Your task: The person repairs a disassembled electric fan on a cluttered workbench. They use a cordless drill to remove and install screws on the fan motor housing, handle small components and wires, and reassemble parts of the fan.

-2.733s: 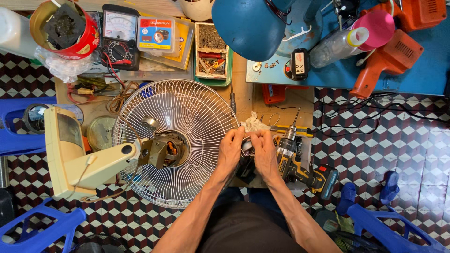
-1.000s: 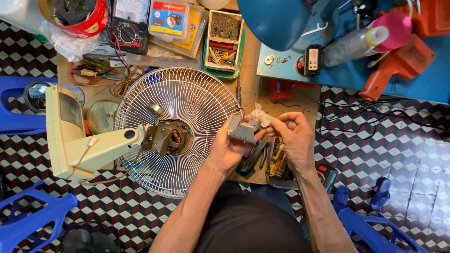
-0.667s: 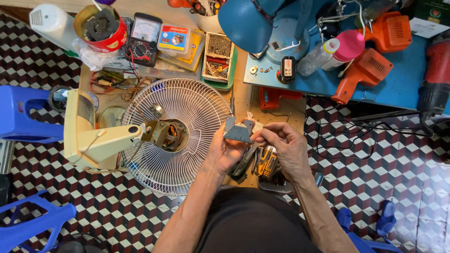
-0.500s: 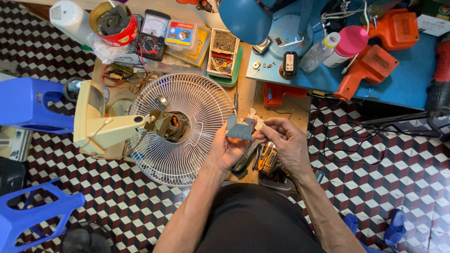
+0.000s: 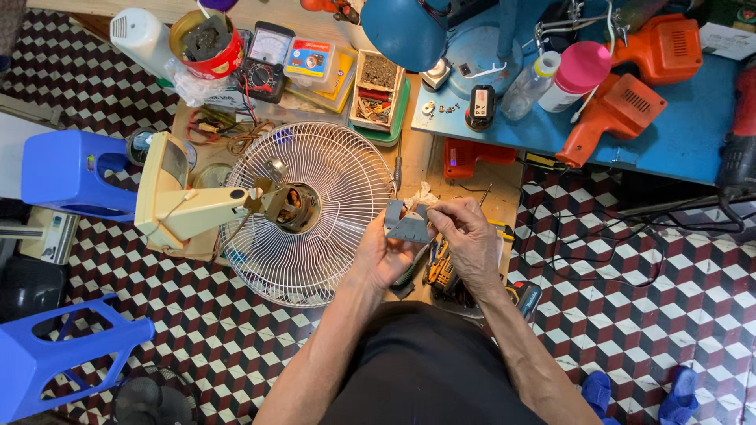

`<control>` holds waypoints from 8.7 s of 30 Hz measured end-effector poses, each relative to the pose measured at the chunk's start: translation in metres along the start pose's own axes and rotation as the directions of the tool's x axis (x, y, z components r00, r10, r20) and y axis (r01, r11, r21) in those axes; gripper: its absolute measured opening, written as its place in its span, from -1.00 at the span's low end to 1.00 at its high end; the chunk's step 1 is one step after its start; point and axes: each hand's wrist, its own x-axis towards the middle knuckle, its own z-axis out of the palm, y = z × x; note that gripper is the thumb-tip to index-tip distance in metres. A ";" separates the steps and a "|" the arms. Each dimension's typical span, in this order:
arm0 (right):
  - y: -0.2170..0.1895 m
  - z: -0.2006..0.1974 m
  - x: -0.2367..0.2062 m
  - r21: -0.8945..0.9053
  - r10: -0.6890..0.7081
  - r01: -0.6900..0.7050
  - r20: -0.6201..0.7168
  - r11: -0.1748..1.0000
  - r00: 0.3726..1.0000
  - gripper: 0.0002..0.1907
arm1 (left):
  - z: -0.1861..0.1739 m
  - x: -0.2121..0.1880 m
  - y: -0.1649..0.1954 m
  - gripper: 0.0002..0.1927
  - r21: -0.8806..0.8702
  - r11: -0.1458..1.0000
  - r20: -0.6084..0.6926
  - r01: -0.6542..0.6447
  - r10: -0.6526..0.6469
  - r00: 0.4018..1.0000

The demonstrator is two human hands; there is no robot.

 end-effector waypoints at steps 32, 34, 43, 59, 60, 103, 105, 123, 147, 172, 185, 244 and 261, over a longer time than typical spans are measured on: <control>-0.003 0.028 0.011 -0.687 -0.597 0.498 0.116 0.529 0.794 -0.76 | 0.004 0.016 0.030 -0.84 0.010 0.995 0.134 0.103 -0.103 0.986; -0.008 0.028 0.011 -0.683 -0.577 0.484 0.111 0.548 0.809 -0.73 | 0.006 0.016 0.030 -0.84 0.022 0.993 0.065 0.113 -0.114 0.991; -0.018 0.017 0.010 -0.674 -0.570 0.537 0.205 0.507 0.795 -0.68 | 0.007 0.016 0.033 -0.80 0.007 0.988 0.101 0.156 -0.156 0.983; -0.003 0.019 0.010 -0.670 -0.536 0.549 0.259 0.499 0.803 -0.73 | 0.015 0.007 0.039 -0.79 -0.001 0.989 -0.010 0.150 -0.150 0.989; -0.003 0.018 0.008 -0.668 -0.548 0.564 0.271 0.485 0.792 -0.68 | 0.015 0.006 0.039 -0.80 -0.023 0.989 0.012 0.146 -0.146 0.989; -0.007 0.032 0.066 -0.119 0.273 -0.247 0.348 0.962 0.897 -0.69 | 0.006 0.013 0.044 -0.49 0.679 0.726 0.010 -0.112 0.143 0.990; -0.002 0.033 0.069 -0.142 0.320 -0.287 0.362 0.947 0.875 -0.69 | 0.002 0.015 0.043 -0.47 0.755 0.640 0.040 -0.142 0.171 0.984; -0.027 0.047 0.021 -0.243 -0.046 0.077 0.129 0.967 0.991 -0.85 | -0.012 0.038 0.046 -0.42 0.541 0.839 -0.148 0.059 0.026 0.989; 0.010 0.021 0.018 -0.027 0.047 -0.046 0.039 0.999 0.998 -0.85 | -0.004 -0.017 0.059 -0.26 0.829 0.459 0.411 -0.320 -0.111 0.905; -0.014 0.037 0.023 0.126 0.084 -0.075 -0.071 0.989 0.994 -0.78 | 0.012 -0.031 0.042 -0.36 0.758 0.155 0.603 -0.634 0.204 0.771; -0.020 0.039 0.021 0.163 0.208 -0.198 -0.044 0.967 0.977 -0.75 | 0.007 -0.025 0.044 -0.37 0.722 0.025 0.672 -0.691 0.207 0.711; -0.006 0.037 0.018 0.256 0.303 -0.269 -0.102 0.929 0.948 -0.77 | 0.023 -0.036 0.044 -0.34 0.814 0.008 0.576 -0.581 0.128 0.808; -0.007 0.037 0.017 0.476 0.430 -0.400 0.050 0.783 0.901 -0.76 | 0.016 -0.035 0.040 -0.35 0.807 -0.029 0.586 -0.590 0.163 0.794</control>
